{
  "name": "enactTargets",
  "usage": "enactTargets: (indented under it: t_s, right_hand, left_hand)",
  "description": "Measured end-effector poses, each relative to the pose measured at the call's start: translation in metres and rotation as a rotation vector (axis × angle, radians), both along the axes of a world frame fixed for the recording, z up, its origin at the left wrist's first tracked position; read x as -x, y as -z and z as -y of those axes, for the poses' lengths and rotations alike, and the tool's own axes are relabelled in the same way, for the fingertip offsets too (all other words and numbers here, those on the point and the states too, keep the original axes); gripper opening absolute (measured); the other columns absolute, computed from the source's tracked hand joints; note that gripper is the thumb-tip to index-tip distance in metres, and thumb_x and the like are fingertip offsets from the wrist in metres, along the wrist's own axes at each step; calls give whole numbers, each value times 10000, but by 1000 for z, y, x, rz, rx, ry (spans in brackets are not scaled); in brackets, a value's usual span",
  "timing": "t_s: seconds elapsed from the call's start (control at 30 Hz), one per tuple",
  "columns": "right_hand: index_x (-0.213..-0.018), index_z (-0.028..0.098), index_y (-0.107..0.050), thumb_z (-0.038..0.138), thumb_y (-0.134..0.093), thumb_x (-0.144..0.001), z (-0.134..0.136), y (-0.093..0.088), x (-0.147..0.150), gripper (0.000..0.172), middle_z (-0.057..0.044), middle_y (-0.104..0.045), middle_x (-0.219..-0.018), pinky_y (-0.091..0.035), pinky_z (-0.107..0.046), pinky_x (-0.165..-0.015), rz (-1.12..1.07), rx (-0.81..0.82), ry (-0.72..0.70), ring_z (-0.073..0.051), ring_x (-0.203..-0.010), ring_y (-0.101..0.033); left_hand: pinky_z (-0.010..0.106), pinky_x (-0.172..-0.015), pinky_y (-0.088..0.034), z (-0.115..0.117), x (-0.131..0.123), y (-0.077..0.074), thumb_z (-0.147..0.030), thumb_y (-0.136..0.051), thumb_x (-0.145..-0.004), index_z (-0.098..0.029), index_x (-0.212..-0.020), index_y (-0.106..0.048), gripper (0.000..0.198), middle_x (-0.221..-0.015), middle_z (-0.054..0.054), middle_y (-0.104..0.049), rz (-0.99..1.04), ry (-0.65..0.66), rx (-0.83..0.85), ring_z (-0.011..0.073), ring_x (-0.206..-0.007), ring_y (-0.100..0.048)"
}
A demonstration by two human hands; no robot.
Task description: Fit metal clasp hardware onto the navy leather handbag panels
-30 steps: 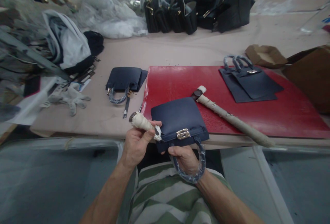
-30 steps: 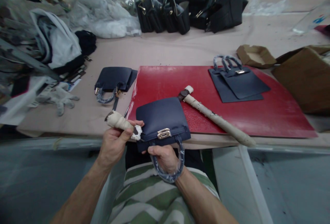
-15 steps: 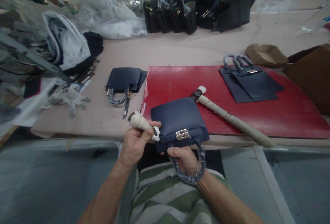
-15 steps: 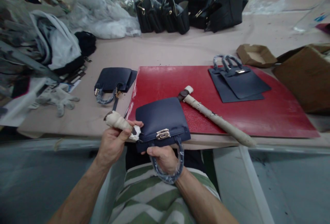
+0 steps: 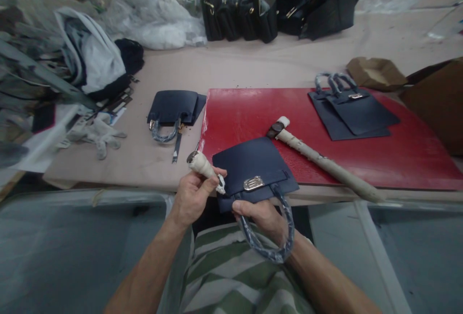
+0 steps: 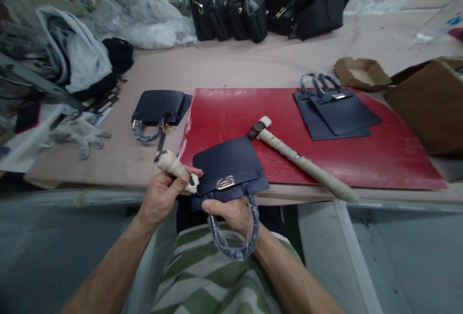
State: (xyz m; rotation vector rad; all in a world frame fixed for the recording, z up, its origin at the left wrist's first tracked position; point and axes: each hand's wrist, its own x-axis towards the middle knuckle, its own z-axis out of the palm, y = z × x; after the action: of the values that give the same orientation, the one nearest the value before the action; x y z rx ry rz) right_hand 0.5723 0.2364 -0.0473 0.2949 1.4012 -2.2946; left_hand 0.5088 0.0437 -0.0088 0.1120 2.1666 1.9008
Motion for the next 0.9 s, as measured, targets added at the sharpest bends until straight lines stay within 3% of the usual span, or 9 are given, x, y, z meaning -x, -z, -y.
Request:
enactTargets:
  t_s: [0.17,0.43,0.57,0.9]
  right_hand:
    - [-760,133,-710,453,-906,-652,3,-11,4,390,-38,-650,-687,-505,-241,-539,53,138,29,-136,-562,-583]
    - [-687,100,-753,469,-912,-612,0,-21,8,409,-77,-662,-628,-483,-194,-461,117,114,-51,-134,-510,-598]
    - [-682,107,-749,465,-928,-589,1,-23,11,411,-79,-682,-657,-512,-194,-481,124,126,-20,-130,-504,-606]
    - [-749,104,-715,462,-910,-682,-4,-19,29,413,-61,-680,-711,-520,-217,-549,68,158,-38,-124,-568,-610]
  left_hand:
    - [272,-821,-531,3,0,-1,-489,-657,-911,-191,-1047,-744,339,-1059,72,-771,-37,-14,-33,180,-905,-704]
    - [265,-739,-563,1,-7,-6,-486,-677,-893,-187,-1035,-739,337,-1059,81,-772,-12,-64,-75,211,-947,-714]
    - [276,-805,-562,-4,-8,-13,-489,-673,-889,-172,-1017,-745,350,-1055,90,-777,-93,-82,5,215,-969,-713]
    - [310,-801,-548,-10,20,-21,-464,-654,-892,-168,-1020,-736,333,-1034,96,-765,-176,-21,59,217,-921,-704]
